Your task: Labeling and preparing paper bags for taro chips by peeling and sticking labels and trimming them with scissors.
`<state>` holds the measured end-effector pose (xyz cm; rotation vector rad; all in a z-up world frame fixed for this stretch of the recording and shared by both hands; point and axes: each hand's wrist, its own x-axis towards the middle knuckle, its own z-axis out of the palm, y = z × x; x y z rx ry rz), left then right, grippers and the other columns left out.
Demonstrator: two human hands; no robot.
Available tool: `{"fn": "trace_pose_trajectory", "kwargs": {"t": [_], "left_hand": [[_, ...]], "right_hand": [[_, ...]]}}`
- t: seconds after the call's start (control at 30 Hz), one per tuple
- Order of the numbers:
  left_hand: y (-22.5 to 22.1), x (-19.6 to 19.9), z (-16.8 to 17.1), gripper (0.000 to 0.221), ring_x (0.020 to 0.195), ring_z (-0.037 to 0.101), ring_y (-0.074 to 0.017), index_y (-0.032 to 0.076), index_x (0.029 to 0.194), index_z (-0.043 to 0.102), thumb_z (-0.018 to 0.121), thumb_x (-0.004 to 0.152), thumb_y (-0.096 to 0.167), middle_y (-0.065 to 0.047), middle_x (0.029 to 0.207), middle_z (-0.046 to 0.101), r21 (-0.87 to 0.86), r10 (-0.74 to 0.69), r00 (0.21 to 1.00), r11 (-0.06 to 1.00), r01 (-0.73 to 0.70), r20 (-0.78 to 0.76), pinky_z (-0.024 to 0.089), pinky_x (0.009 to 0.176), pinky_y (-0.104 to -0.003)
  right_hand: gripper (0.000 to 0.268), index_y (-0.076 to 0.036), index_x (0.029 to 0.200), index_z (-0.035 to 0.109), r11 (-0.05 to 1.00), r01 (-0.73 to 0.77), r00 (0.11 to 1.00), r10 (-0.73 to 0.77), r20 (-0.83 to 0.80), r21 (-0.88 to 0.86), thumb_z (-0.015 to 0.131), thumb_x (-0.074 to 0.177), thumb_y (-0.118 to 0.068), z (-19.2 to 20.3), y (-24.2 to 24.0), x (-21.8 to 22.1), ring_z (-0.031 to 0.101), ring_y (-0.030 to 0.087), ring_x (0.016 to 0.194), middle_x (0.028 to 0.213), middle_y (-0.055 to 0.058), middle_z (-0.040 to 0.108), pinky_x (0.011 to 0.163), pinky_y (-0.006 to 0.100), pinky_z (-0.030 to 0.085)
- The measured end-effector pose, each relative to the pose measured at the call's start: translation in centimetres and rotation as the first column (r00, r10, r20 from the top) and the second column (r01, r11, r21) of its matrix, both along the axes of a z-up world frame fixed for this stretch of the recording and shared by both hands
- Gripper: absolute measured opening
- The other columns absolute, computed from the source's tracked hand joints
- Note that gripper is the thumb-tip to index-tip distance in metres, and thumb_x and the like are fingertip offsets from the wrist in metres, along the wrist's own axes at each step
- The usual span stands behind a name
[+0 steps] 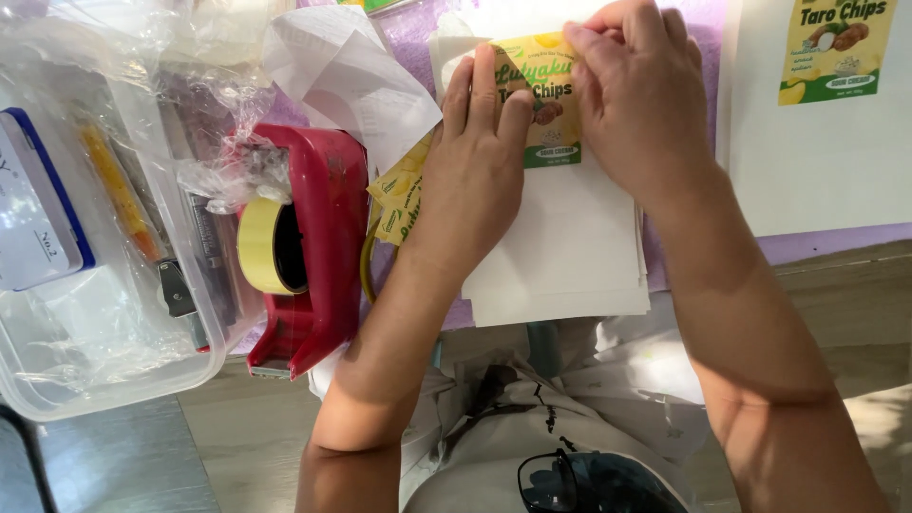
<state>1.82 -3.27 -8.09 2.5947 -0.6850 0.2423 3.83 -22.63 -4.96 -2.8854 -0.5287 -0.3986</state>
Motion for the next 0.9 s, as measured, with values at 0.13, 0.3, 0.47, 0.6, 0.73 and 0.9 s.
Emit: {"fn": "trace_pose_trajectory", "kwargs": {"t": [0.13,0.3,0.47,0.6,0.73,0.9], "left_hand": [[1.5,-0.9,1.0,0.025,0.149,0.038,-0.05,0.005,0.107,0.055,0.052,0.092,-0.015,-0.025,0.159,0.034,-0.128,-0.191,0.981,0.973,0.194,0.035,0.051,0.115,-0.062],[2.4,-0.8,2.2,0.019,0.156,0.033,-0.0448,0.007,0.085,0.056,0.065,0.099,-0.003,-0.017,0.166,0.031,-0.093,-0.332,0.943,0.94,0.329,-0.019,0.028,0.132,-0.064],[3.0,0.1,2.7,0.037,0.155,0.038,-0.0454,0.011,0.131,0.069,0.059,0.104,-0.012,-0.018,0.167,0.023,-0.086,-0.255,0.966,0.962,0.258,0.05,0.033,0.131,-0.067],[2.8,1.0,3.4,0.04,0.148,0.044,-0.0424,0.015,0.132,0.064,0.081,0.098,0.006,-0.017,0.162,0.031,-0.028,-0.277,0.96,0.96,0.278,0.046,0.036,0.127,-0.065],[2.3,1.2,3.3,0.053,0.123,0.066,-0.0364,0.013,0.139,0.054,0.072,0.089,0.003,-0.014,0.157,0.041,0.038,-0.295,0.955,0.955,0.294,0.021,0.042,0.118,-0.058],[2.0,1.2,4.0,0.033,0.104,0.063,-0.0381,0.005,0.114,0.051,0.058,0.09,-0.016,-0.015,0.125,0.057,-0.26,-0.271,0.956,0.921,0.291,0.11,0.053,0.088,-0.046]], "right_hand": [[0.032,0.001,0.136,0.067,0.845,-0.178,0.961,0.259,-0.095,0.503,0.044,0.115,0.0,1.6,0.6,2.0,0.072,0.029,0.103,0.114,0.01,0.076,0.099,0.045,0.042],[0.04,0.001,0.108,0.076,0.809,-0.032,0.903,0.275,-0.329,0.587,0.038,0.11,-0.01,1.6,1.2,3.7,0.07,0.023,0.091,0.107,0.012,0.076,0.079,0.038,0.051],[0.041,0.001,0.108,0.075,0.781,-0.033,0.873,0.327,-0.362,0.624,0.036,0.111,-0.011,0.9,0.4,4.5,0.065,0.023,0.095,0.106,0.011,0.073,0.084,0.037,0.048],[0.038,0.001,0.104,0.074,0.781,-0.025,0.868,0.326,-0.374,0.624,0.038,0.11,-0.008,1.2,0.4,4.5,0.064,0.021,0.091,0.101,0.01,0.072,0.08,0.036,0.046],[0.042,0.0,0.108,0.075,0.766,-0.026,0.859,0.346,-0.377,0.642,0.034,0.108,-0.01,1.3,0.4,4.6,0.068,0.022,0.104,0.112,0.01,0.075,0.092,0.035,0.05],[0.042,-0.002,0.106,0.075,0.767,0.042,0.843,0.317,-0.435,0.64,0.035,0.104,-0.015,2.0,0.6,4.4,0.066,0.019,0.102,0.11,0.007,0.074,0.089,0.034,0.048]]}}
